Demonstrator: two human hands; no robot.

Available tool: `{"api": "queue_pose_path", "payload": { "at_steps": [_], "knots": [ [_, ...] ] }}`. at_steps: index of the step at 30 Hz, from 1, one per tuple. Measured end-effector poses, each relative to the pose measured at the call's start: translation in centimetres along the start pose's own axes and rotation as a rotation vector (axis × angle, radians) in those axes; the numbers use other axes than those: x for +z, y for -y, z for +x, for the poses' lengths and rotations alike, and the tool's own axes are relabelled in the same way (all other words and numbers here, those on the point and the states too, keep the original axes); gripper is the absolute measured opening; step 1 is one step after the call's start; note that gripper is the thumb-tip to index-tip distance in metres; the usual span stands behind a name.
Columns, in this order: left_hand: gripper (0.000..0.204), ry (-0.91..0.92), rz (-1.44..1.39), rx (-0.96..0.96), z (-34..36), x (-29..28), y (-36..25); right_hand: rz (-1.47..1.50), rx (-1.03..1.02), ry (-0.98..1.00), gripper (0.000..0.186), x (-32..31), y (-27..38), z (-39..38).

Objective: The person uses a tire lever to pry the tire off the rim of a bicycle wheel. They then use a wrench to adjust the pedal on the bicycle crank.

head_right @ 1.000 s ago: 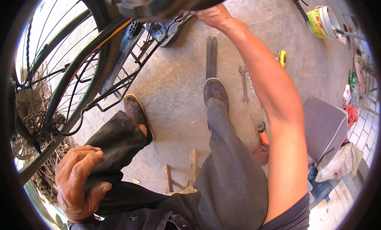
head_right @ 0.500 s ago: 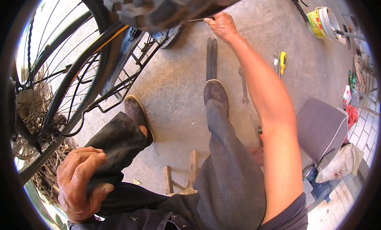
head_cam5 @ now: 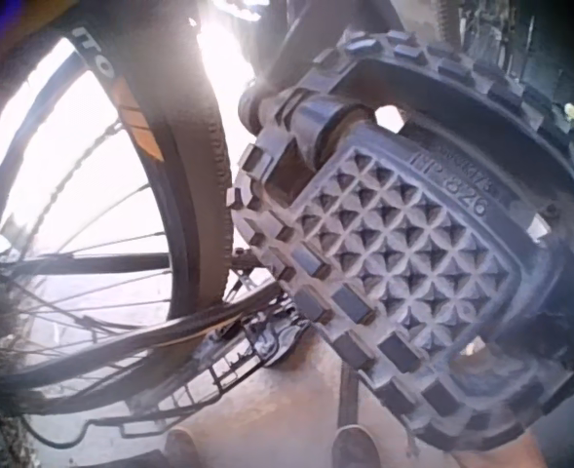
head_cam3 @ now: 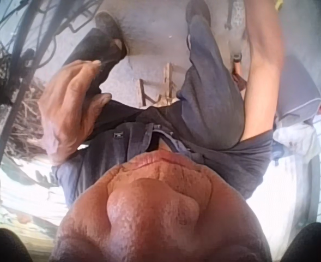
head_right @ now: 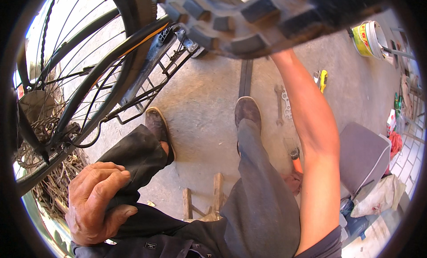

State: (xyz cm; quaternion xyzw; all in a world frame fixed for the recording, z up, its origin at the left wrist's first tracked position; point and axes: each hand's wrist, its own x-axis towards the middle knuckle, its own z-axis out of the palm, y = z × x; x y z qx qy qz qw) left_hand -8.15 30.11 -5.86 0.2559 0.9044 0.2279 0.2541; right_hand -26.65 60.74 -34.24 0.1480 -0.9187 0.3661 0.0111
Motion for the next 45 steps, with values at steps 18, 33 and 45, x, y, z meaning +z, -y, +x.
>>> {"api": "queue_pose_path", "payload": {
  "at_steps": [18,33,45],
  "knots": [
    [0.054,-0.003,0.014,0.021,-0.1,0.1,-0.1,-0.019,0.273,-0.127,0.015,3.0,-2.2,-1.2],
    [0.054,0.03,0.007,0.012,0.4,-0.2,-0.4,0.276,0.175,-0.276,0.014,4.5,-9.2,-2.9],
    [0.053,0.026,0.004,0.013,0.5,0.1,-0.6,-0.049,0.191,-0.194,0.014,5.5,-8.0,-2.8]
  ]
}}
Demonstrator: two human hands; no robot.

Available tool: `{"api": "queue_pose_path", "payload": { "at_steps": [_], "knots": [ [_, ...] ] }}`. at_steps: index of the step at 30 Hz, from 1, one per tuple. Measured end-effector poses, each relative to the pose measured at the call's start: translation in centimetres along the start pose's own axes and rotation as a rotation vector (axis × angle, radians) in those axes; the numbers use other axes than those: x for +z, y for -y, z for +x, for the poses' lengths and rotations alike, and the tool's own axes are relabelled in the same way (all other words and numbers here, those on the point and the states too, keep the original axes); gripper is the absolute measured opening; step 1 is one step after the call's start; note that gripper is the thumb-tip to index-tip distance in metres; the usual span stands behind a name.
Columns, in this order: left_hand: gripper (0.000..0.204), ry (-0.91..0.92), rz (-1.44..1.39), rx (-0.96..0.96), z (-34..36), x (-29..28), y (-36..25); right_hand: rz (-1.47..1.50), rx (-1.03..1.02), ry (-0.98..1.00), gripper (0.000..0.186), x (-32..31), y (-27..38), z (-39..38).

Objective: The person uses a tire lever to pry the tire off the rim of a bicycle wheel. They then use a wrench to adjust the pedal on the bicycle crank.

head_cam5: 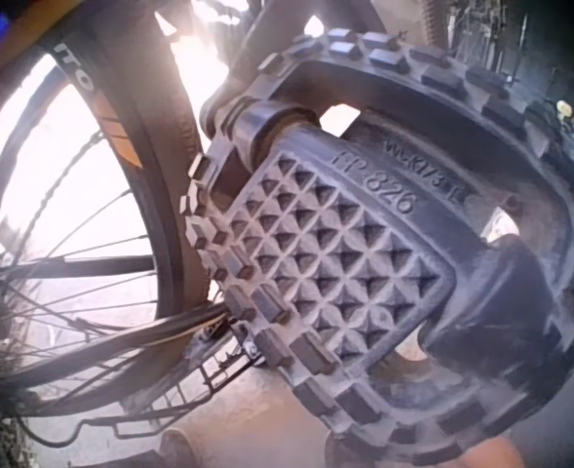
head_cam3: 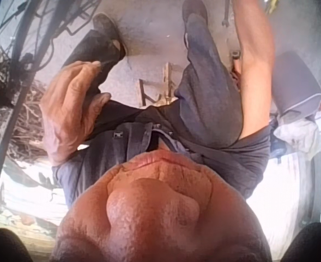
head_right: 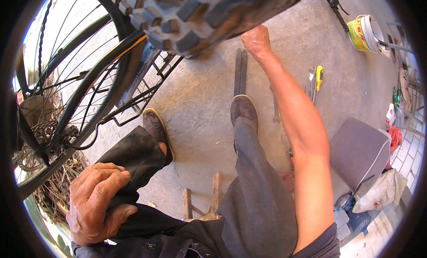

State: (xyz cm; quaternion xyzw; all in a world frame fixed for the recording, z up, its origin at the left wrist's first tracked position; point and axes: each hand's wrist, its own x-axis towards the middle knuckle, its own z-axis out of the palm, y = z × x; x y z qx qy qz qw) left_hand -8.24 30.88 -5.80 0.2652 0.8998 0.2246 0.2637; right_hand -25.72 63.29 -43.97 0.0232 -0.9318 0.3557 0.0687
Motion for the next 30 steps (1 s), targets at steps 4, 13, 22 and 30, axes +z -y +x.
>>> {"api": "queue_pose_path", "payload": {
  "at_steps": [4,13,22,30],
  "knots": [
    [0.053,0.004,0.004,0.003,0.2,0.2,0.1,0.139,0.217,0.067,0.015,0.0,-0.7,-0.6],
    [0.053,0.008,-0.001,-0.007,0.2,0.2,-0.1,0.517,0.51,0.221,0.023,-1.4,4.1,-2.6],
    [0.053,0.016,0.01,-0.021,0.2,0.2,-0.3,0.717,0.703,0.271,0.022,-1.5,4.8,-4.7],
    [0.053,0.02,0.019,-0.036,0.2,0.2,-0.4,0.852,0.767,0.268,0.019,-0.9,5.2,-4.4]
  ]
}}
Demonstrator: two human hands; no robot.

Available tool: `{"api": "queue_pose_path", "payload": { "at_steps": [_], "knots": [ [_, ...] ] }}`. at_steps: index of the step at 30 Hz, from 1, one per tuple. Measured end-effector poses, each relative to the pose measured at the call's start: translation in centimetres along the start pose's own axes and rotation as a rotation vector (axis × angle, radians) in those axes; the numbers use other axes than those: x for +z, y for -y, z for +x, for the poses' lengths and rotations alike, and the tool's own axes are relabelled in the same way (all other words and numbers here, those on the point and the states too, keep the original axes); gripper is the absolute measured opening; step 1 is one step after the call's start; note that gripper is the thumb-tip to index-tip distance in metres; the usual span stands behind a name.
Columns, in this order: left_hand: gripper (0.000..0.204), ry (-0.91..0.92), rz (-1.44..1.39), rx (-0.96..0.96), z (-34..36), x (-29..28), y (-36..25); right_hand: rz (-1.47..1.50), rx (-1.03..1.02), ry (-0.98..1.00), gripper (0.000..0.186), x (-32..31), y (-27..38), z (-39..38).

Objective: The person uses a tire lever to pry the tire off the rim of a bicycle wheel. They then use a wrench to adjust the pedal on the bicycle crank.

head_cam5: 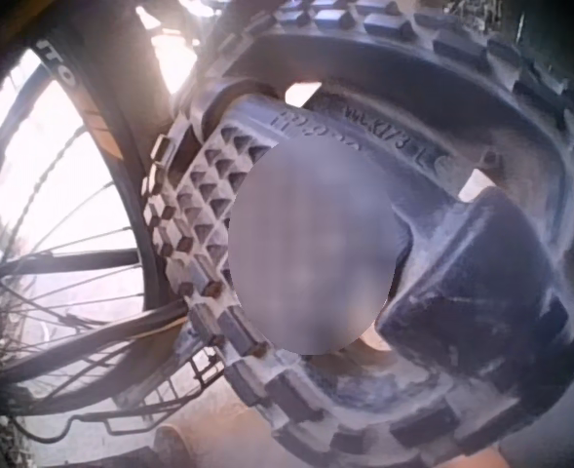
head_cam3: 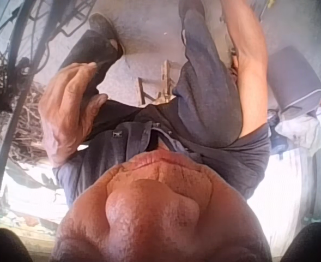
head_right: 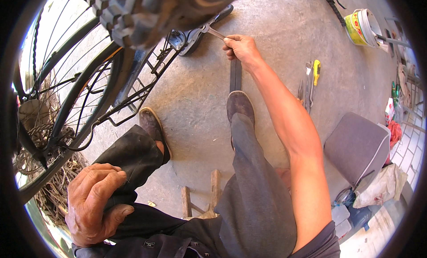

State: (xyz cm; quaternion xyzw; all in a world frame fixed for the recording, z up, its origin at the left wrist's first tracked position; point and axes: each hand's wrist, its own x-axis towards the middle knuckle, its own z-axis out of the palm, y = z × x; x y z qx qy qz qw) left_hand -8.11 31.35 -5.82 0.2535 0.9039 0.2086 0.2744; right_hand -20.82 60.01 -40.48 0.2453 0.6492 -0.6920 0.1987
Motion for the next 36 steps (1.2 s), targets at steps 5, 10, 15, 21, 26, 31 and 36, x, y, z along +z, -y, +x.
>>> {"api": "queue_pose_path", "payload": {
  "at_steps": [5,10,15,21,26,31,36],
  "knots": [
    [0.053,-0.024,0.039,0.013,0.0,0.1,-0.3,0.121,0.116,0.045,0.017,0.3,-0.6,-0.4],
    [0.053,-0.018,0.04,0.015,0.0,0.1,-0.4,0.256,0.207,0.101,0.013,2.0,-0.6,-1.3],
    [0.052,-0.02,0.048,0.023,0.0,0.2,-0.4,0.343,0.24,0.164,0.011,4.2,-0.6,-1.9],
    [0.052,-0.012,0.04,0.02,0.0,0.1,-0.4,0.497,0.284,0.169,0.016,3.3,-1.1,-0.5],
    [0.053,-0.015,0.046,0.003,-0.2,-0.1,-0.7,0.48,0.21,0.162,0.019,2.1,-1.2,0.1],
    [0.053,-0.009,0.025,0.049,0.5,0.7,0.6,0.323,0.164,0.13,0.017,1.0,-0.8,-1.5],
    [0.053,-0.007,0.041,-0.005,-0.2,0.1,-0.6,0.213,0.128,0.138,0.016,3.8,0.2,-2.2]
  ]
}}
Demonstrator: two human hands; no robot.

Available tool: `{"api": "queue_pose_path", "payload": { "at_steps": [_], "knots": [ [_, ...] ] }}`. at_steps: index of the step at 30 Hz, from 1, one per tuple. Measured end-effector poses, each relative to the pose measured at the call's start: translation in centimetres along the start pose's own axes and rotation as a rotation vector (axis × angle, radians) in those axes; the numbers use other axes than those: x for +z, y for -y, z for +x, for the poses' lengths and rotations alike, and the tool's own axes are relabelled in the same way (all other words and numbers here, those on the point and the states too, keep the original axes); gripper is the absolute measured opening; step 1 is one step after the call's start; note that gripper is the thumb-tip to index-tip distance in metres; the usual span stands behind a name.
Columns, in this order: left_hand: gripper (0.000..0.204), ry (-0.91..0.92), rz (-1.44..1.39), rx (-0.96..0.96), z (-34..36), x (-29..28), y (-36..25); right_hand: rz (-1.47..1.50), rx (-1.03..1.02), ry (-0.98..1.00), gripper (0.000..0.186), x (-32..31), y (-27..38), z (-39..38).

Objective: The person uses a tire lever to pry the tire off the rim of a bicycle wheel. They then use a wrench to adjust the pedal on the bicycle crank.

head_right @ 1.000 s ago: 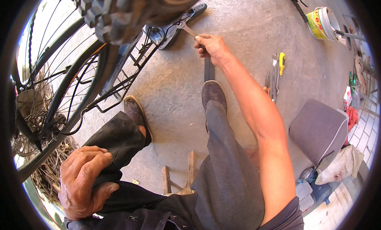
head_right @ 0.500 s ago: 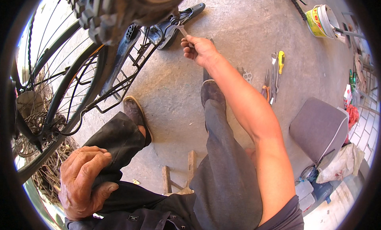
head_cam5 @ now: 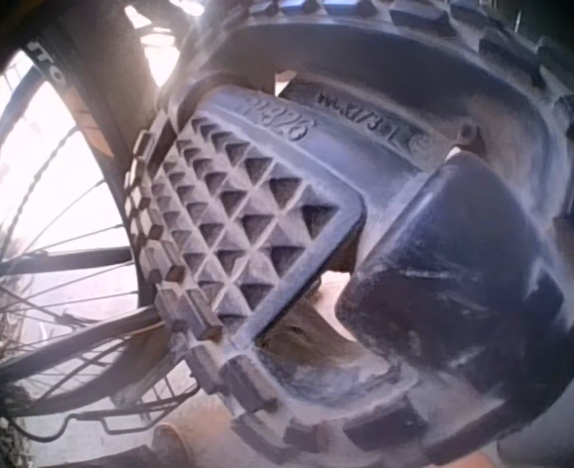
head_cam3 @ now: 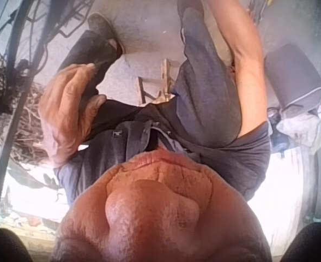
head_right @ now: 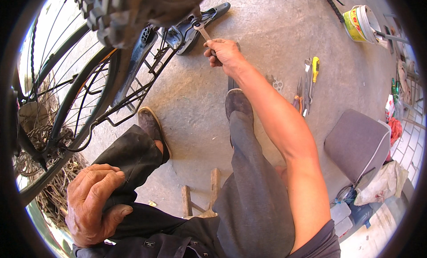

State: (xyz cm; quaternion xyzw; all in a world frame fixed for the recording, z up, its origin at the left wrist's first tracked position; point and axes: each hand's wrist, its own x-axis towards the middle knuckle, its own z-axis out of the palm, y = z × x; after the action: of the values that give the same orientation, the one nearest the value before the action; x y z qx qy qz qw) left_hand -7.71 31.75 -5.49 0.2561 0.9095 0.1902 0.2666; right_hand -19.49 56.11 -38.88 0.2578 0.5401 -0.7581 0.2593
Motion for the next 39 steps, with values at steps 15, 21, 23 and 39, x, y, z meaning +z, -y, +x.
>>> {"api": "queue_pose_path", "payload": {
  "at_steps": [15,21,23,39],
  "knots": [
    [0.049,0.012,0.024,0.023,-0.1,0.4,1.1,-0.187,-0.023,-0.035,0.02,-2.8,-0.4,-1.5],
    [0.051,0.032,-0.019,-0.007,-0.1,-0.1,0.6,-0.615,-0.08,-0.222,0.024,-6.9,-7.4,-6.2],
    [0.051,0.021,-0.034,0.042,0.3,-0.3,0.8,-0.823,-0.095,-0.319,0.027,-9.0,-10.2,-7.6],
    [0.035,-0.003,-0.104,0.033,0.5,-0.8,-0.3,-1.497,0.007,-0.787,0.035,-18.6,-11.0,-11.9]
  ]
}}
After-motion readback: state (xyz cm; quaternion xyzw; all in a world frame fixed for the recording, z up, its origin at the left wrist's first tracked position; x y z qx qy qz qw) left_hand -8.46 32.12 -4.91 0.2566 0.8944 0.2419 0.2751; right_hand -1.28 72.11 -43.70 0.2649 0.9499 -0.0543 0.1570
